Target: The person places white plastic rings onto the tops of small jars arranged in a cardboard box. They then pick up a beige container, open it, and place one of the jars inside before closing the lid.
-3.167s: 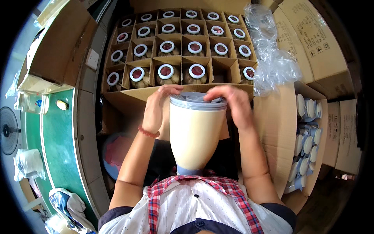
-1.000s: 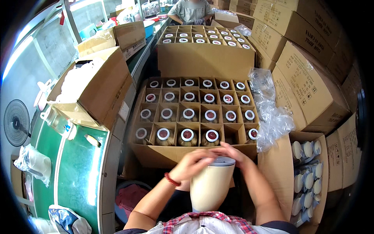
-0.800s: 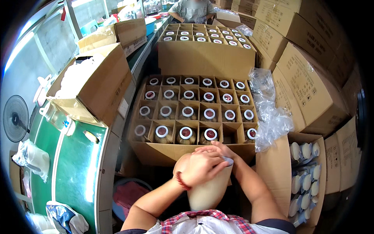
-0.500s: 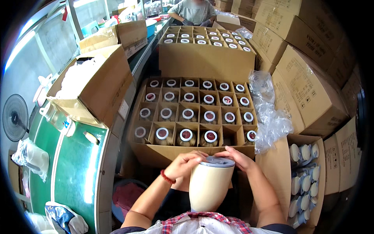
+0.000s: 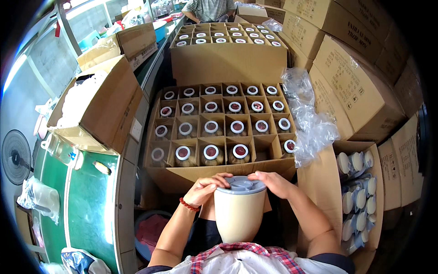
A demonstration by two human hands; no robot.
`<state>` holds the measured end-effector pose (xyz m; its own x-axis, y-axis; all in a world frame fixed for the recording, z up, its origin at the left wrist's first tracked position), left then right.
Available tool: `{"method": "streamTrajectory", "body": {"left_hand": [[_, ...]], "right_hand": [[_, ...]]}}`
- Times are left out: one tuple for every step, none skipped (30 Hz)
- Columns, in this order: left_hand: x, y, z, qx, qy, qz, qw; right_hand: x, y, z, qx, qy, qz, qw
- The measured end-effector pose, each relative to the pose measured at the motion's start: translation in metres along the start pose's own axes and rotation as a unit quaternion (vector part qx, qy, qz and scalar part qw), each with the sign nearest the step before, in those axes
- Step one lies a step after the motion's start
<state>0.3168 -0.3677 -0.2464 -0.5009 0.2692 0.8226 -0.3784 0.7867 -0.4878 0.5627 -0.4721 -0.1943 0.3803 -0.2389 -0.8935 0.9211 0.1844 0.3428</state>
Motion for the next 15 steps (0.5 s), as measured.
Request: {"method": "streamTrajectory", "body": {"left_hand": [[0.004, -0.006, -0.008, -0.001, 0.010, -0.083, 0.996], [0.007, -0.018, -0.013, 0.039, 0.032, -0.155, 0.987], [0.022, -0.041, -0.024, 0.037, -0.003, -0.298, 0.954], [0.038, -0.071, -0.038, 0.027, -0.038, -0.430, 0.902], [0.041, -0.099, -0.045, 0.030, -0.059, -0.535, 0.842], [0.044, -0.118, -0.050, 0.041, -0.084, -0.637, 0.765], [0.045, -0.126, -0.053, 0.034, -0.067, -0.658, 0.749], [0.045, -0.124, -0.053, 0.016, -0.069, -0.613, 0.787], [0.047, -0.113, -0.050, -0.003, -0.069, -0.565, 0.822], [0.046, -0.094, -0.045, -0.020, -0.064, -0.511, 0.857], [0.036, -0.056, -0.038, -0.062, -0.088, -0.336, 0.936], [0.014, -0.017, -0.017, -0.027, -0.061, -0.129, 0.989], [-0.013, 0.010, 0.009, 0.054, -0.013, 0.029, 0.998], [-0.020, 0.012, 0.017, 0.100, 0.001, 0.070, 0.993], [-0.024, 0.009, 0.013, 0.099, -0.001, 0.055, 0.994]], "right_hand": [[0.010, 0.002, -0.012, -0.018, -0.032, -0.100, 0.994], [0.015, 0.003, -0.022, -0.039, -0.062, -0.199, 0.977], [0.012, -0.001, -0.034, -0.086, -0.117, -0.293, 0.945], [0.038, -0.005, -0.054, -0.165, -0.119, -0.409, 0.890], [0.054, -0.015, -0.075, -0.211, -0.092, -0.465, 0.855], [0.050, -0.023, -0.088, -0.265, -0.060, -0.511, 0.815], [0.051, -0.022, -0.086, -0.261, -0.062, -0.520, 0.811], [0.052, -0.020, -0.080, -0.256, -0.063, -0.529, 0.807], [0.045, -0.018, -0.071, -0.250, -0.064, -0.538, 0.802], [0.027, -0.011, -0.047, -0.182, -0.042, -0.460, 0.868], [0.023, -0.002, -0.027, -0.117, 0.032, -0.287, 0.950], [0.016, 0.003, -0.010, -0.061, 0.103, -0.103, 0.987], [-0.003, 0.005, 0.007, -0.033, 0.128, -0.042, 0.990], [-0.015, 0.008, 0.021, 0.005, 0.145, 0.018, 0.989], [-0.012, 0.010, 0.023, 0.023, 0.150, 0.043, 0.988]]}}
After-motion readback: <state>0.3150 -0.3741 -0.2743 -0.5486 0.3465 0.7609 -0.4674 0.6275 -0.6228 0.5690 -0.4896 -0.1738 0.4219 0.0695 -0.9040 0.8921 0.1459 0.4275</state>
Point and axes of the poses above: each hand's wrist, its own z-axis away from the middle knuckle, its own y-axis out of the back of the hand, x = y × z, the point moved 1 cm from there along -z, towards the middle knuckle, and after that the axes turned 5 degrees about x, right-handed, at the moved point
